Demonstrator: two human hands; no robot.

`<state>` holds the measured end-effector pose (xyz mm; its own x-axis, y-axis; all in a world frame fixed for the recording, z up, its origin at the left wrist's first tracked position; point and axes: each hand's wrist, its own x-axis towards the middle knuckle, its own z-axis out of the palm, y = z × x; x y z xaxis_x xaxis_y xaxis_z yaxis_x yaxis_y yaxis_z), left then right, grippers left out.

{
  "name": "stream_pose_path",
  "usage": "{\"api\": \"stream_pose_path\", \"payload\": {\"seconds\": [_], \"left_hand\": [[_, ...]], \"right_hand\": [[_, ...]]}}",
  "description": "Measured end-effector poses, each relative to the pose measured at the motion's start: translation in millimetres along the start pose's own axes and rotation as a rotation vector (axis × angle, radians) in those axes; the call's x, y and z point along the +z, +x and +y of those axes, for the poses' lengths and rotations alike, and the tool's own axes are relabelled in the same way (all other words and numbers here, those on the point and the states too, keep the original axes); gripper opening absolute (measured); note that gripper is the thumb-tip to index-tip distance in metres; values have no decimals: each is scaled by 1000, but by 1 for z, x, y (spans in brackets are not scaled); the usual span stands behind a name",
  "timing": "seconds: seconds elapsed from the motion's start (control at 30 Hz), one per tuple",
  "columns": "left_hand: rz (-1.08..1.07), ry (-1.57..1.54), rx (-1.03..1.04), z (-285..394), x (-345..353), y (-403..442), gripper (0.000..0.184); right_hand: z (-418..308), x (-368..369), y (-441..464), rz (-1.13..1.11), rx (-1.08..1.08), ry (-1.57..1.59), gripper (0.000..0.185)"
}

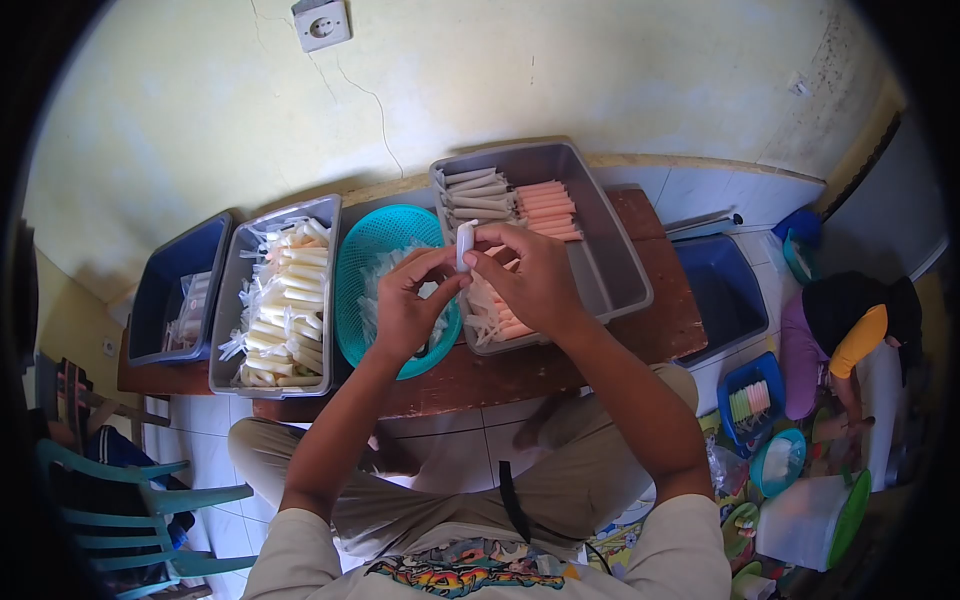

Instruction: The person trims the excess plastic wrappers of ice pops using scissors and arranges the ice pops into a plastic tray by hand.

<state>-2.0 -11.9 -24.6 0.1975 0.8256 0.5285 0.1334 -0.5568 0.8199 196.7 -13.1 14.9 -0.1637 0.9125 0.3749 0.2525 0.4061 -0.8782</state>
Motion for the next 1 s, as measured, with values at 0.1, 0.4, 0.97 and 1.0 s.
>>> {"api": "stream_pose_path", "payload": {"seconds": [0.1,0.4,0.97,1.0], "left_hand": [[-33,-14,-11,0,22,8,39],[-10,-169,-55,-13,71,71,34],[-33,-399,-463,-90,111,112,25],[-33,-399,-467,-95,109,112,25]], "right_hand": [[2,-17,-3,71,-34,-66,28],[29,-77,21,165,-62,-337,23],[129,-122,37,23,-209,-680,21],[129,-121,36,21,-206,-678,21]]}}
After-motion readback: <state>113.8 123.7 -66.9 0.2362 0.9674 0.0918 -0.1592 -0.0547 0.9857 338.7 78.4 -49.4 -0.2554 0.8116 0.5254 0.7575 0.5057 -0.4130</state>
